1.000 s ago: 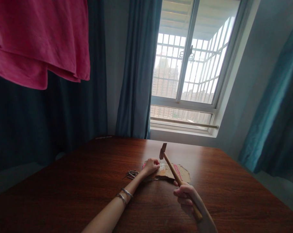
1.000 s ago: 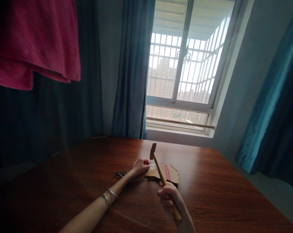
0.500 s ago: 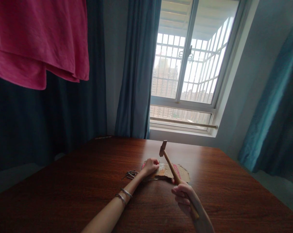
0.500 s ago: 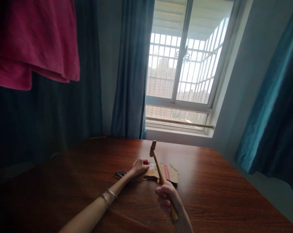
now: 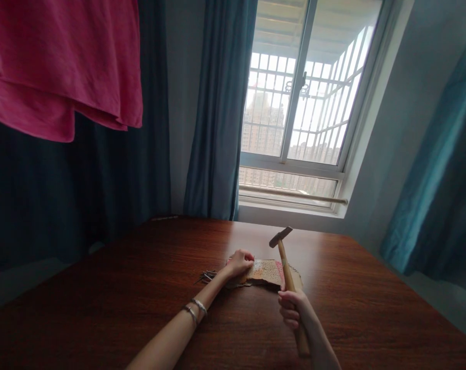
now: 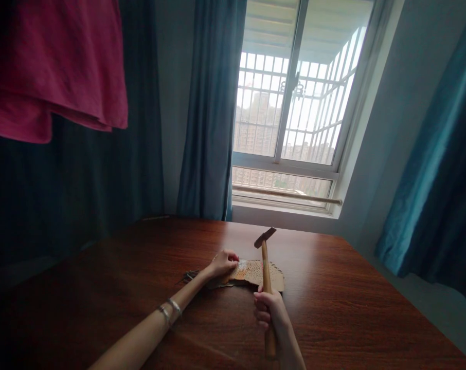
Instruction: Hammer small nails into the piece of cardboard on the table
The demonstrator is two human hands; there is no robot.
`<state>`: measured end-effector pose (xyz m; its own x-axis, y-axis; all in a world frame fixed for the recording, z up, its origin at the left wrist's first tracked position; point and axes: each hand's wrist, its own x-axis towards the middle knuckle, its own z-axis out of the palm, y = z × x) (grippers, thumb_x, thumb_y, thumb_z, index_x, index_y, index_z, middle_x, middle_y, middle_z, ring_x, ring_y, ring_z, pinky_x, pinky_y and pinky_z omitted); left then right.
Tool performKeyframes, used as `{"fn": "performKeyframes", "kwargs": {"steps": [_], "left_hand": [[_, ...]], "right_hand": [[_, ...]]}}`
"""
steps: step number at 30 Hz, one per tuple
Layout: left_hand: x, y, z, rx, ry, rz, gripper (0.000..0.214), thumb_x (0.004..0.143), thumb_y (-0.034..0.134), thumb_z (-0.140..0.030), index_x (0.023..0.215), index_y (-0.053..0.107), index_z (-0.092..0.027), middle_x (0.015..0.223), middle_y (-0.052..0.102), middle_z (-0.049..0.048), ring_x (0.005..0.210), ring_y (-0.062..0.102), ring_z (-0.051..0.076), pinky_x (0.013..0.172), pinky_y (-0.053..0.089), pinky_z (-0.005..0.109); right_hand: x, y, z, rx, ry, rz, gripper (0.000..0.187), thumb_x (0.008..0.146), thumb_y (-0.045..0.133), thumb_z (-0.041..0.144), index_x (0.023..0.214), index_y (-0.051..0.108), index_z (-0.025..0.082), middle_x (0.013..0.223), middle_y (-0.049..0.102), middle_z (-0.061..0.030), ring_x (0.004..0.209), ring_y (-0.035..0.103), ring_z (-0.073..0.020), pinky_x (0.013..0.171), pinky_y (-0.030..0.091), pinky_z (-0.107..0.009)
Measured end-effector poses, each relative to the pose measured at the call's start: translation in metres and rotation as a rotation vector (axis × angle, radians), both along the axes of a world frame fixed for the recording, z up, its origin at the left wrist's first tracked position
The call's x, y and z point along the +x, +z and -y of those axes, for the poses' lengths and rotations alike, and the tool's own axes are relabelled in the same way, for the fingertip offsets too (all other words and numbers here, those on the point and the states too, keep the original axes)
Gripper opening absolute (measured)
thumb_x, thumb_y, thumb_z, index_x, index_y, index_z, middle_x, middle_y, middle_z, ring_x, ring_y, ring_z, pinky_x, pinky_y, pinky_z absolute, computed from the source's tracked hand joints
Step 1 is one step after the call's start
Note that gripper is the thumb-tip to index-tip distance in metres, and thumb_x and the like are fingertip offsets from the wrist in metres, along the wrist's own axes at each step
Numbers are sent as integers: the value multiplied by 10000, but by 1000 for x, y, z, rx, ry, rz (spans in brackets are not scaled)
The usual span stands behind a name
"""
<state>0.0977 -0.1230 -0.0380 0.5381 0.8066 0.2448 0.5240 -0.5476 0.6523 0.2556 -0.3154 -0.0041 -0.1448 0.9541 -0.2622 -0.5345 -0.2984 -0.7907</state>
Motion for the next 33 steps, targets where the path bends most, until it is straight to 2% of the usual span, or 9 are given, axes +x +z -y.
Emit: {"fn": "performKeyframes", "kwargs": {"steps": [3,7,11,16,22,33], "left_hand": [[-1,-1,-3,-52,-21,23,287,652,518,-249,824,706,-117,755,681,30,704,572,155,602,383,202],[-2,-3,-4,-58,-43,82,290,679,516,-296,787,705,-105,742,677,34,706,575,157,605,382,202],[-2,-7,-4,-36,-26,106,315,699,515,-344,796,700,-107,708,669,34,657,565,145,588,373,205],[-1,-7,-2,-31,-16,122,324,708,512,-366,779,699,-111,716,674,45,655,562,146,597,376,212],[0,-4,2,-90,1,118,326,718,501,-363,777,698,-110,712,676,50,653,571,151,581,373,216],[1,0,6,-87,62,93,315,701,524,-366,798,699,-123,732,683,48,660,569,151,581,371,213]], "right_hand": [[-3,3,0,-18,-32,145,363,614,626,472,758,423,208,365,314,140,240,200,-18,245,156,-134],[-15,6,6,-11,-78,240,525,688,481,637,983,450,204,406,371,119,243,233,-29,243,175,-135],[-26,7,10,35,-115,322,629,657,563,619,1118,406,221,455,424,106,257,252,-16,255,164,-119],[-30,11,12,94,-143,292,726,686,560,602,1277,316,257,479,417,102,260,253,-14,248,160,-116],[-30,9,13,81,-126,264,773,689,575,585,1323,292,245,490,420,94,264,250,-10,244,176,-117],[-31,8,11,77,-138,248,813,660,603,587,1331,308,235,487,426,88,267,264,-9,255,167,-111]]}}
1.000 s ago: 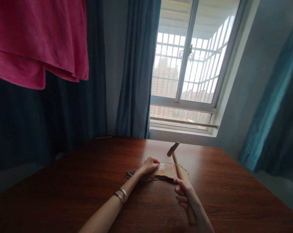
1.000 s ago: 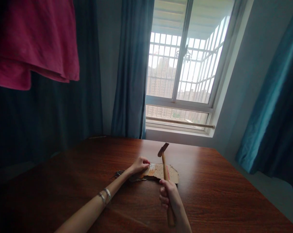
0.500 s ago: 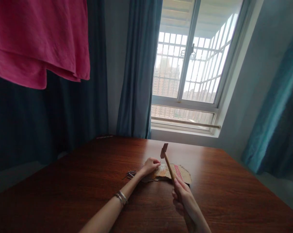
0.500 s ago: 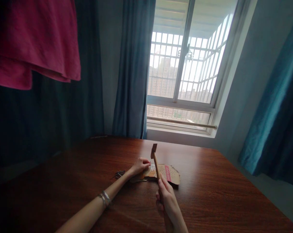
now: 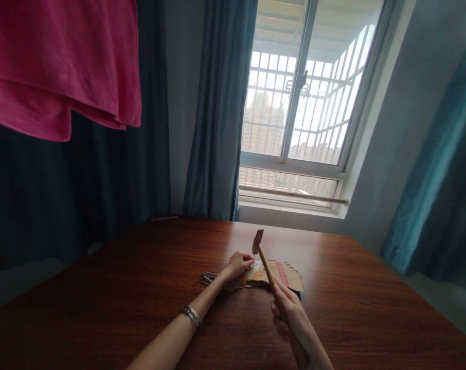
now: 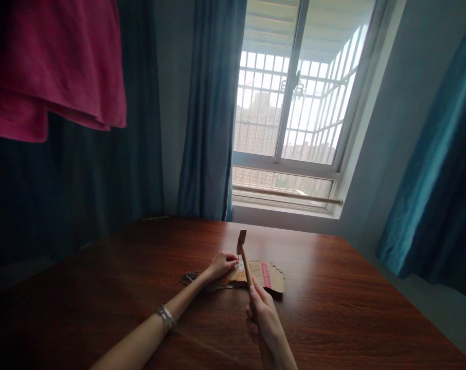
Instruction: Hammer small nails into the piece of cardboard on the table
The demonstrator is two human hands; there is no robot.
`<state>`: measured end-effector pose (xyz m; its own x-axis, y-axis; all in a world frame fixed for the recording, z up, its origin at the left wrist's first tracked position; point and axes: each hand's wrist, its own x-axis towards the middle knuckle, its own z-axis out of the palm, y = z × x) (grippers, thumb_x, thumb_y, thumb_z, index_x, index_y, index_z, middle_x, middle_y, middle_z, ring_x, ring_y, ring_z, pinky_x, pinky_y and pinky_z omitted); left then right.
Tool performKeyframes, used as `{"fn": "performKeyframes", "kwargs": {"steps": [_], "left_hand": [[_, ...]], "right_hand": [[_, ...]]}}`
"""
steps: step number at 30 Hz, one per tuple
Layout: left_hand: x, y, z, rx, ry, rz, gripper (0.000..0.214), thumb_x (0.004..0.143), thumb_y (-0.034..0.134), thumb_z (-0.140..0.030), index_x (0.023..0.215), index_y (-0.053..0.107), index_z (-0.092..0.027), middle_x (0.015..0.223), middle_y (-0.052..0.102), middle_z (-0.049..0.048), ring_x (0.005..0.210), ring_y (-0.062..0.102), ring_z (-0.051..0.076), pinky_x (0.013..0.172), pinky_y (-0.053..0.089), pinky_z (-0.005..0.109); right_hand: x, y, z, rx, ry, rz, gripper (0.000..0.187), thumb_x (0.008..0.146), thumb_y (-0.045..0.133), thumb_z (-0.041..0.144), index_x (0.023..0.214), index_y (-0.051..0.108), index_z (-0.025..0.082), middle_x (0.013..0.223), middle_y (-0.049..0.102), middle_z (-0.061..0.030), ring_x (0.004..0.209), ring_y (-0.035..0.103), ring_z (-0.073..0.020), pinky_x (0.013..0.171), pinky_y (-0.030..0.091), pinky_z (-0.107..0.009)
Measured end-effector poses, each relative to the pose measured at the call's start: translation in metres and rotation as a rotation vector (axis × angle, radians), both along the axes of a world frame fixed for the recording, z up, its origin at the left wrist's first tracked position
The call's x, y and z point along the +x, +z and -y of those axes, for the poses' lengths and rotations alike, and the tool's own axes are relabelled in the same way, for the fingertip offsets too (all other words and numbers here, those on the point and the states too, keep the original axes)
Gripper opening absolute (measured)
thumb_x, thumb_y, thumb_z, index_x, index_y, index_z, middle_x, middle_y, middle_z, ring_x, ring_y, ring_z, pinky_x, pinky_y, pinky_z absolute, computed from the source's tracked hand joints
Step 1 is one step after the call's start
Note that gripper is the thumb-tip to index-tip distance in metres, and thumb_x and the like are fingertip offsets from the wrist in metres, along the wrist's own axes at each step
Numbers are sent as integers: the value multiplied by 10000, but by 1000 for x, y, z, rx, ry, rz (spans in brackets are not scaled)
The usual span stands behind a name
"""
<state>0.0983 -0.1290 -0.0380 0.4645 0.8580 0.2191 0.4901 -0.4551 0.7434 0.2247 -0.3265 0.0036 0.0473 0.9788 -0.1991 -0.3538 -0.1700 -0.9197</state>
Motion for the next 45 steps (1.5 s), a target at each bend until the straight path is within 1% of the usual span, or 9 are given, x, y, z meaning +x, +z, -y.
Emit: {"fn": "performKeyframes", "kwargs": {"steps": [6,10,16,21,27,31,36,40,45], "left_hand": [[-1,10,7,-25,8,-25,328,690,533,-396,779,701,-129,724,682,45,680,570,163,590,377,214],[-1,3,2,12,1,-32,324,707,520,-383,782,700,-124,721,680,44,667,565,154,596,374,211],[0,-10,-9,93,-58,-7,290,724,507,-344,744,696,-125,691,671,33,641,559,136,600,369,203],[1,-10,-8,79,-52,-14,293,720,512,-346,765,700,-125,721,678,35,652,557,140,605,371,205],[0,-12,-10,77,-61,2,304,716,508,-349,765,698,-118,717,678,38,660,562,146,600,371,206],[0,-14,-11,78,-67,4,296,719,502,-339,769,697,-122,713,676,34,648,563,141,598,369,206],[0,-14,-11,79,-64,2,301,719,504,-344,796,695,-124,716,675,33,672,570,144,598,367,202],[0,-14,-11,73,-66,16,299,715,507,-330,825,694,-123,746,681,35,671,571,143,603,371,205],[0,-14,-10,59,-67,-6,295,716,496,-327,771,696,-119,722,677,35,673,565,145,600,371,203]], "right_hand": [[-2,2,0,-7,-14,-19,831,647,620,578,1333,301,232,467,409,98,260,243,-4,252,159,-106],[-1,3,1,12,-5,-17,779,677,607,555,1326,313,239,469,412,95,260,246,-6,249,154,-107],[-1,4,2,9,10,-23,787,679,603,557,1334,305,239,478,421,90,254,268,-7,249,152,-106],[-2,3,1,-1,-44,-25,792,660,615,560,1321,328,231,454,385,104,258,240,-5,256,153,-104],[-2,1,0,1,-33,-31,774,670,607,556,1316,331,229,456,395,99,259,238,-7,254,136,-105],[-1,-1,-1,0,-30,-19,797,666,611,558,1327,312,227,450,397,97,258,247,-13,249,158,-107],[-2,4,1,2,-4,-16,793,688,589,554,1345,274,243,462,412,93,252,251,-17,236,167,-113],[-1,5,4,3,28,2,793,701,575,552,1353,254,234,478,429,87,251,266,-23,233,173,-119],[-1,0,1,13,-15,-20,783,696,581,548,1336,291,204,447,389,101,262,236,-12,252,167,-106]]}}
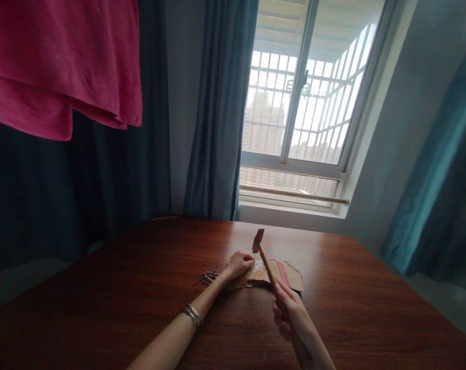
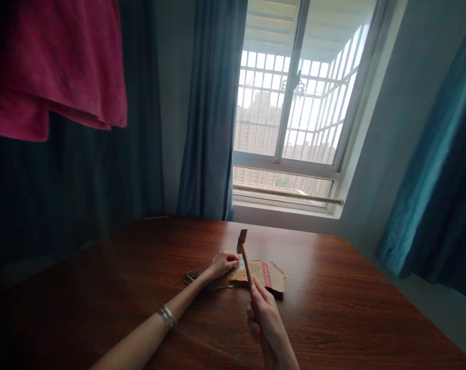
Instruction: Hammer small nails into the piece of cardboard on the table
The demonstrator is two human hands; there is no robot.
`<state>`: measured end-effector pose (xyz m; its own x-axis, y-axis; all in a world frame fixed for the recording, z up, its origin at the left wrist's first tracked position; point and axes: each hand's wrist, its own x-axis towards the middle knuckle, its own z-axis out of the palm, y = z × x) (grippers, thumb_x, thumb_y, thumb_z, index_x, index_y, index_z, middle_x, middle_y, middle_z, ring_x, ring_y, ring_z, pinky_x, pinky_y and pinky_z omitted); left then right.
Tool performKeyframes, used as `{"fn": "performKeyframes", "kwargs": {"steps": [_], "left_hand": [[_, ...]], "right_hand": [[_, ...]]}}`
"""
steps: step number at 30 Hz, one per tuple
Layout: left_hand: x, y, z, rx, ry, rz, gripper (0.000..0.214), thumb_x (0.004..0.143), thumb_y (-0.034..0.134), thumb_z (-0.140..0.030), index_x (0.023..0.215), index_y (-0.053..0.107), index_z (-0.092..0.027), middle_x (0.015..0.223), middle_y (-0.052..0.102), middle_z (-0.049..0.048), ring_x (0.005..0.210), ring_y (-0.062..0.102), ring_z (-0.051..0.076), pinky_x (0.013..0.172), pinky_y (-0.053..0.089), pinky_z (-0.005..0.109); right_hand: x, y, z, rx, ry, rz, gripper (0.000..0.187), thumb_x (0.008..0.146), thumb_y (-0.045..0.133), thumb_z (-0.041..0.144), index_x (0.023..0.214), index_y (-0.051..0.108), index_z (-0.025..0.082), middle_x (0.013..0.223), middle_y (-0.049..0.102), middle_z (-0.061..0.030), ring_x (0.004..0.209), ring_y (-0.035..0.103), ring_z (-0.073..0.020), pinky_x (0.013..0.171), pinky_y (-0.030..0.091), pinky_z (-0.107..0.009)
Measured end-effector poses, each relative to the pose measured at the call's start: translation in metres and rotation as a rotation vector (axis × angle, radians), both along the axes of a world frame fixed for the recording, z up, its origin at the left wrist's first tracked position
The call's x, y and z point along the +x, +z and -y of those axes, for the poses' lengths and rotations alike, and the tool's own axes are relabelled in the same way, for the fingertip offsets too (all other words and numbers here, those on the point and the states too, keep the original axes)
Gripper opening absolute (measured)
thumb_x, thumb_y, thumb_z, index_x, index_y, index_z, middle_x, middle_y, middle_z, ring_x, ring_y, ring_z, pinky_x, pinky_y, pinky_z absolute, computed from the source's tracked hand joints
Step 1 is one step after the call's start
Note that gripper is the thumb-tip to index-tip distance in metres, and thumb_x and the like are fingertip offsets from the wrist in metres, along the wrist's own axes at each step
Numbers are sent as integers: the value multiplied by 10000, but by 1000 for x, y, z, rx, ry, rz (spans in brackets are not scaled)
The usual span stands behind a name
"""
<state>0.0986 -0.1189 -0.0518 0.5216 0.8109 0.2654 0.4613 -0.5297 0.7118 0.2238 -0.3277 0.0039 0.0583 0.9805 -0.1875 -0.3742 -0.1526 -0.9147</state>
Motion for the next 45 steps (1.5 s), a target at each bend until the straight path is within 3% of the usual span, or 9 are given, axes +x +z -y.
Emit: {"fn": "performKeyframes", "kwargs": {"steps": [20,30,45], "left_hand": [[-1,0,-1,27,-34,36,279,710,507,-295,789,704,-115,710,672,36,652,560,139,582,365,196],[-2,5,4,38,-25,33,269,705,512,-293,764,701,-112,678,661,27,626,543,129,555,336,193],[-3,15,12,-20,16,-10,286,701,517,-303,806,706,-116,721,672,31,671,555,144,584,353,202]], "right_hand": [[0,4,1,-15,21,9,789,695,582,545,1350,275,228,460,423,87,251,258,-18,235,167,-110],[3,3,1,-25,13,6,722,719,567,526,1327,315,228,470,423,82,258,259,-18,239,168,-107],[3,5,0,-41,41,17,789,699,575,550,1356,265,242,464,425,87,256,271,-19,246,176,-107]]}}
